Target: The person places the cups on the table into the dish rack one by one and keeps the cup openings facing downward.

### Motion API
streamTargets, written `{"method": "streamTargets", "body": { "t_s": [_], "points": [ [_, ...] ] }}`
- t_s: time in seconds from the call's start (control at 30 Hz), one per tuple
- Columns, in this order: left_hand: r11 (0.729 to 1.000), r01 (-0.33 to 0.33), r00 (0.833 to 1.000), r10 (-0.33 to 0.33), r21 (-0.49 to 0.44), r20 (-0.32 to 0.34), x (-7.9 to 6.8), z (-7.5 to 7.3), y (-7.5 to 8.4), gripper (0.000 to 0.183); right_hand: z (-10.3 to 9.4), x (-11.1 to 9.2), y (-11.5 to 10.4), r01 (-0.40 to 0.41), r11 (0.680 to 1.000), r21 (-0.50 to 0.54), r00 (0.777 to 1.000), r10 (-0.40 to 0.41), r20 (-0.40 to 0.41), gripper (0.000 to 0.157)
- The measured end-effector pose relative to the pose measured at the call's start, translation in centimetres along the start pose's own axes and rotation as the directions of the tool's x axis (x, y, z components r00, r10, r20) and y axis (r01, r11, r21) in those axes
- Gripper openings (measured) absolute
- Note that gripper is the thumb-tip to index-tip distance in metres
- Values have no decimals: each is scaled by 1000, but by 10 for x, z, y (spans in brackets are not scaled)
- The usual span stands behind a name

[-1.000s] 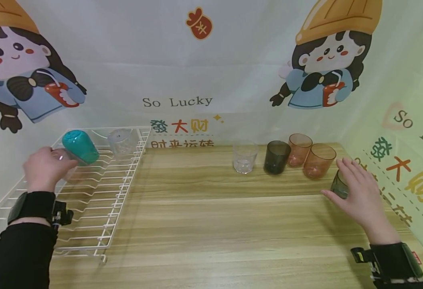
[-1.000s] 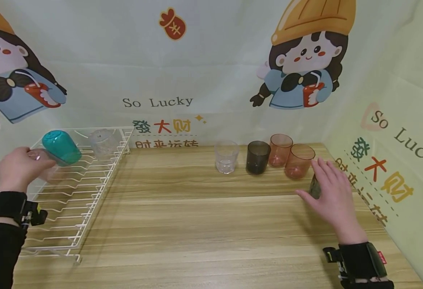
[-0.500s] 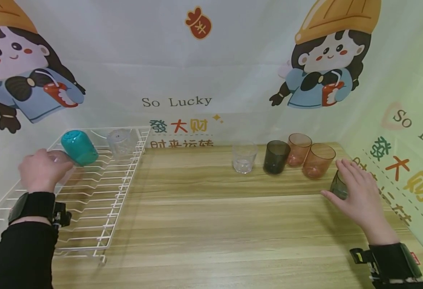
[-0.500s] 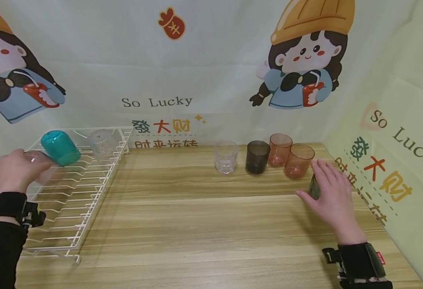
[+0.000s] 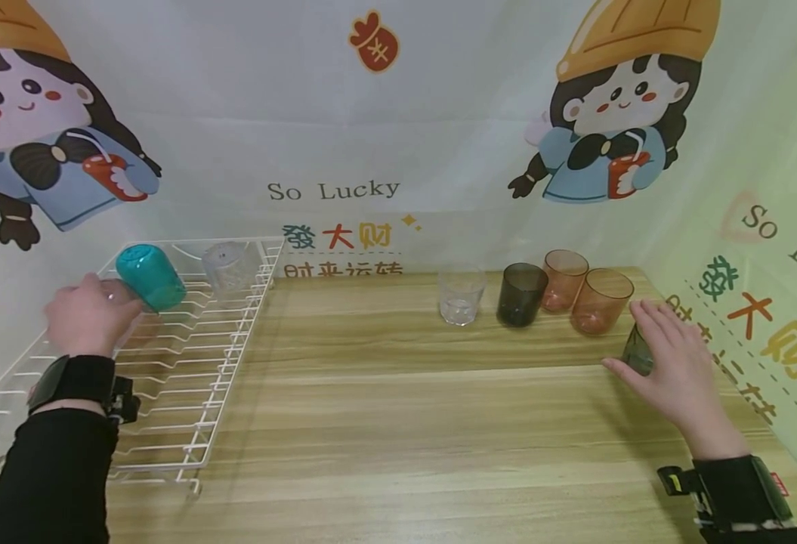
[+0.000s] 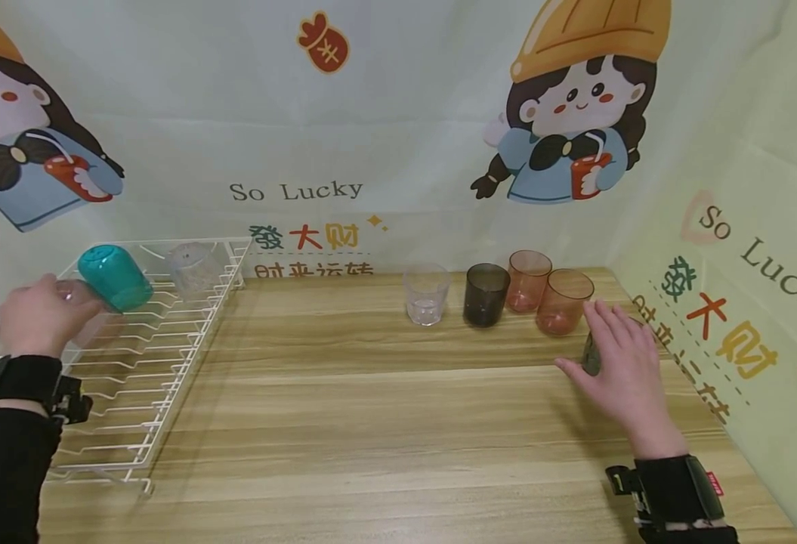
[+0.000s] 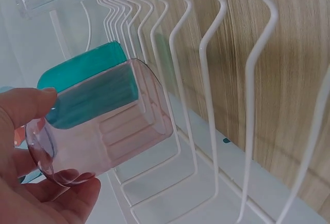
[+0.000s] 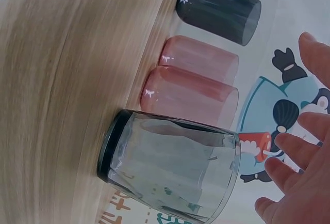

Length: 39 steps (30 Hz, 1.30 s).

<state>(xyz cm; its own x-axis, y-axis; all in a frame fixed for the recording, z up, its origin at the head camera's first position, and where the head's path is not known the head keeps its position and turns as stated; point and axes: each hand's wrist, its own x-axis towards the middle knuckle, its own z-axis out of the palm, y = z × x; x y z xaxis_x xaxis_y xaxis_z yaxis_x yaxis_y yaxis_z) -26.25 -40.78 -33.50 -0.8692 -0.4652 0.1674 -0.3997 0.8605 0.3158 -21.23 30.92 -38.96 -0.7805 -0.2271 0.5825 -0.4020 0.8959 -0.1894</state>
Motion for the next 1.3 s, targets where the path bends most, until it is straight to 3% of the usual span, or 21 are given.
{"method": "streamTargets", "body": {
  "t_s": [0.47,1.3],
  "points": [
    [998,-49,997,47,32,53,-2,-1,3,65,1,0,2,1,1000,7,1000,-1,-2,84],
    [995,-95,995,95,-13,-16,-7,-7,12,66,-1,2,4,27,999,18,1000,-27,-5,83]
  ]
}}
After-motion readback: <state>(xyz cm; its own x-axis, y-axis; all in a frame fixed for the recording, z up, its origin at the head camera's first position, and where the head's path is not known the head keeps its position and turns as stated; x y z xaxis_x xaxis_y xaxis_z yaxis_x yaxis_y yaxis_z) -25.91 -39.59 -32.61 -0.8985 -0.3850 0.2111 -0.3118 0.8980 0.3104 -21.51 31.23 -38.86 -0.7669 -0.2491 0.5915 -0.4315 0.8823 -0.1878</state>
